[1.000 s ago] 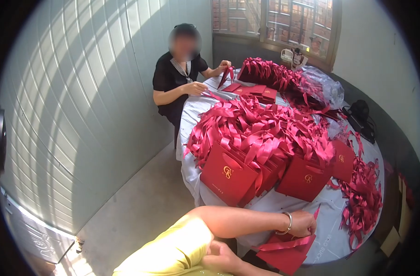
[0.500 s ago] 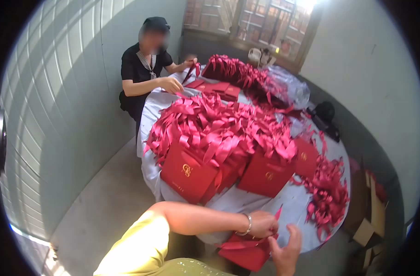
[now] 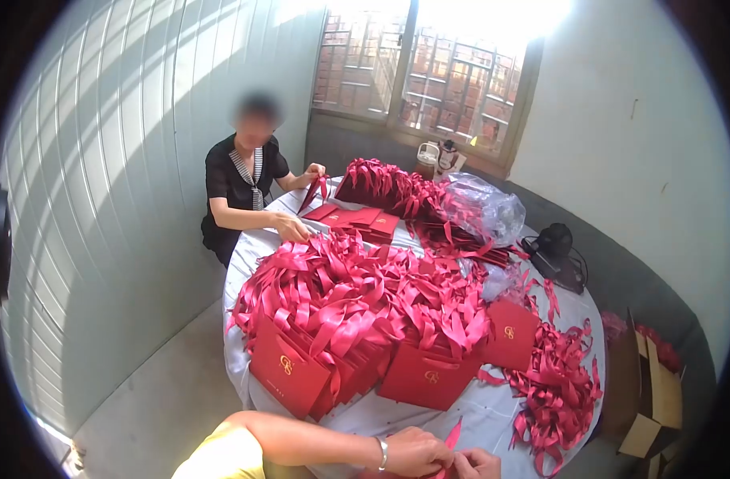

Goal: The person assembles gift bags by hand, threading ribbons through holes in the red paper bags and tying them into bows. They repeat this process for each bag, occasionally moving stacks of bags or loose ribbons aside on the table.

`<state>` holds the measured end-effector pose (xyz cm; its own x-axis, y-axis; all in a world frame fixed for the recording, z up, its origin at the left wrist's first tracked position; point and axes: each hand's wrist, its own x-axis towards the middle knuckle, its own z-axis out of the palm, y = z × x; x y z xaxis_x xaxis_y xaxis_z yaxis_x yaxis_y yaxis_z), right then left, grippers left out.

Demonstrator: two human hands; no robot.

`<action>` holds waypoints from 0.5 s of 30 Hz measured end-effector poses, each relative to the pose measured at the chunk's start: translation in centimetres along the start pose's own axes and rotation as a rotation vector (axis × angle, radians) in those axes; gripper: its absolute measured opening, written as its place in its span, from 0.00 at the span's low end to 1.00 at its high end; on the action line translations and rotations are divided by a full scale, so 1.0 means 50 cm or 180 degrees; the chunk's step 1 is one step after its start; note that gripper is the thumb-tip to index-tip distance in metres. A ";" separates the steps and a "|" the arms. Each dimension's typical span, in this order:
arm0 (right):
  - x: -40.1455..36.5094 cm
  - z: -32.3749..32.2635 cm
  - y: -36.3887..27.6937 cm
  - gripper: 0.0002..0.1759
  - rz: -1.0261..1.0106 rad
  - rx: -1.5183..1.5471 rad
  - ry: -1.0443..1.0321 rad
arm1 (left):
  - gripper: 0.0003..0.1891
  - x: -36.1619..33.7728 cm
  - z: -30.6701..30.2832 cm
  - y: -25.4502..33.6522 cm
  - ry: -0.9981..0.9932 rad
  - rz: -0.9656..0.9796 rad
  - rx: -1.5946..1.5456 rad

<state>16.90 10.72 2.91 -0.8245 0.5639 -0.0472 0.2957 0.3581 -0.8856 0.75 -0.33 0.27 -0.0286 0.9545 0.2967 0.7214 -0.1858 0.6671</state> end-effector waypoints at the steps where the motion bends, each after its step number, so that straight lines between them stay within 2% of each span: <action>1: 0.014 -0.011 0.032 0.18 -0.0175 -0.0309 -0.0029 | 0.06 -0.003 -0.005 0.003 0.0186 0.0131 -0.0036; 7: 0.033 -0.025 -0.044 0.17 0.0256 -0.0034 -0.0234 | 0.05 0.001 0.008 -0.001 0.0492 0.0243 0.0024; 8: 0.067 -0.047 0.047 0.10 -0.0401 -0.0593 -0.0352 | 0.05 0.000 0.009 -0.001 0.0634 0.0361 0.0086; 9: 0.076 -0.052 0.047 0.10 -0.0378 -0.0586 -0.0346 | 0.05 0.001 0.010 -0.004 0.0615 0.0360 0.0071; 11: 0.085 -0.053 0.037 0.10 0.0182 -0.0202 -0.0750 | 0.04 -0.001 0.019 -0.006 0.0781 0.0673 0.0442; 12: 0.091 -0.052 0.029 0.10 0.0159 -0.0241 -0.0807 | 0.04 -0.002 0.023 -0.005 0.0781 0.0662 0.0409; 14: 0.115 -0.056 0.072 0.04 0.0455 0.0529 -0.1097 | 0.06 -0.007 0.033 -0.004 0.0836 0.0692 0.0593; 15: 0.115 -0.053 0.065 0.08 0.0665 0.0577 -0.1082 | 0.06 -0.007 0.035 -0.003 0.0921 0.0793 0.0720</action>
<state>14.39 17.10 0.98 -0.8768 0.3224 -0.3566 0.4086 0.1089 -0.9062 1.86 -0.21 -1.10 -0.0040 0.7765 0.6301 0.8631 -0.3156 0.3943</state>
